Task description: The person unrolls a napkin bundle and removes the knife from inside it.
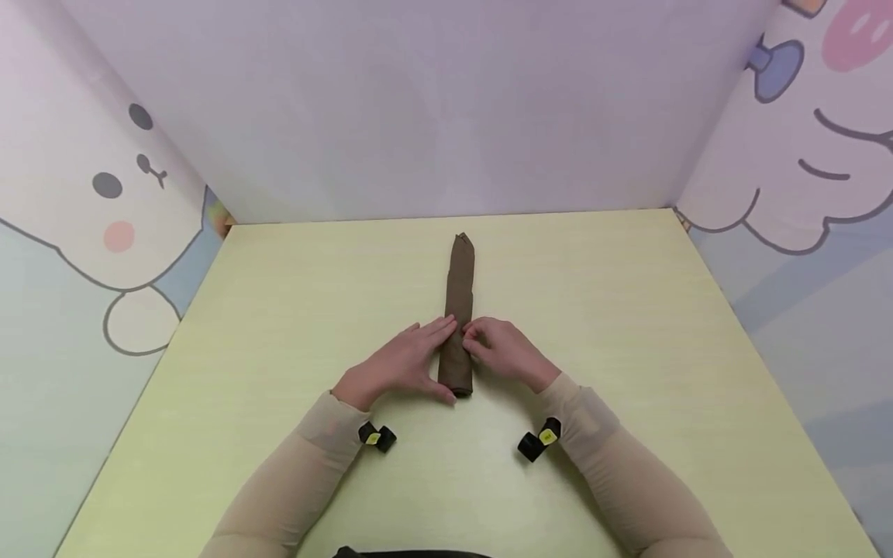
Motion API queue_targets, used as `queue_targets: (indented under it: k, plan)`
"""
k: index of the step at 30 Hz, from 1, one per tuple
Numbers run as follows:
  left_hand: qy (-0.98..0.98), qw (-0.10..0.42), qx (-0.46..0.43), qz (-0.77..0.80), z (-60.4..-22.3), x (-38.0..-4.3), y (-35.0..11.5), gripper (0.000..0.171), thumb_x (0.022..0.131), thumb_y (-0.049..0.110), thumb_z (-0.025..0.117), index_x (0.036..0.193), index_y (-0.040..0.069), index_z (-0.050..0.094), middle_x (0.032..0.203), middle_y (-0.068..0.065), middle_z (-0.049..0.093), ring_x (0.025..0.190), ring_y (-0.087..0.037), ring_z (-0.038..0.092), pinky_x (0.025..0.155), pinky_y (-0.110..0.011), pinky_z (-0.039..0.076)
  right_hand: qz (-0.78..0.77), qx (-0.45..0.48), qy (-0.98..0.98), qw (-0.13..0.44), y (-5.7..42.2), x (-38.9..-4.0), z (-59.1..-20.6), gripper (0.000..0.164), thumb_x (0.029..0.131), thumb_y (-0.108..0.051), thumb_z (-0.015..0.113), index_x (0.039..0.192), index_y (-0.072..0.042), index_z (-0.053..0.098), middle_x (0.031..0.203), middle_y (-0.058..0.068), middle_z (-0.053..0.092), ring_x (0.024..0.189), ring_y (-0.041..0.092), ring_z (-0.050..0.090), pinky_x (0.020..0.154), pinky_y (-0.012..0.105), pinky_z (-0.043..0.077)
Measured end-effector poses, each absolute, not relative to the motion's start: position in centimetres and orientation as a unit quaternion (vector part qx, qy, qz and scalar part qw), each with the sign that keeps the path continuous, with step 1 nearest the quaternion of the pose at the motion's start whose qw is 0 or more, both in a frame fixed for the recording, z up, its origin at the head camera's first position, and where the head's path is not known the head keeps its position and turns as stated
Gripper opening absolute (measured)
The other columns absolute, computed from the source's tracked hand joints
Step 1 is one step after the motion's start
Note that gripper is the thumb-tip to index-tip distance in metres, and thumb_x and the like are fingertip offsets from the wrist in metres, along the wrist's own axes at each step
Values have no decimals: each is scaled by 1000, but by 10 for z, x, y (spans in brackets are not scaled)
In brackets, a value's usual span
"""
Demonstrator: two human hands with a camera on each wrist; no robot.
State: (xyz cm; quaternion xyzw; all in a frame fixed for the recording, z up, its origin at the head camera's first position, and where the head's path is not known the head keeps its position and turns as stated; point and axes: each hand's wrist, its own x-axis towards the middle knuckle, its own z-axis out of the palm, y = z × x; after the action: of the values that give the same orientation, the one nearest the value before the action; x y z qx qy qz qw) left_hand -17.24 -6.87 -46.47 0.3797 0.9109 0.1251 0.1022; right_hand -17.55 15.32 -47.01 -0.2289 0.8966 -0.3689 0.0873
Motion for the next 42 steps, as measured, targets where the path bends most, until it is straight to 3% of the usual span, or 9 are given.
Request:
queue_targets:
  k: [9,13,20,42]
  plan:
    - [913,100,375,126,-463,-171,-68,121,66,73,71,153,5,22,159,-8,19,145,-19,20,112,-47,25,-377,-243,891,71,155,-175,-469,5,93,-15,65,95,-13,69,111,3,67,106,18,60,88,39,48]
    - [912,103,377,127,-463,-171,-68,121,66,73,71,153,5,22,159,-8,19,145,-19,20,112,-48,25,-366,-264,891,59,159,-176,-469,13,90,-15,69,103,-12,70,105,-1,68,103,16,61,89,39,48]
    - [913,104,376,121,-463,-172,-70,121,66,74,70,153,5,21,159,-8,19,145,-20,20,112,-46,25,-355,-284,890,40,164,-181,-473,25,87,-21,73,110,-10,69,111,-2,67,109,16,59,94,39,45]
    - [912,96,381,115,-464,-172,-68,123,65,76,69,153,4,22,159,-8,20,145,-19,20,112,-45,25,-349,-289,890,46,168,-188,-473,26,84,-23,77,106,-12,72,115,2,66,113,22,59,96,42,45]
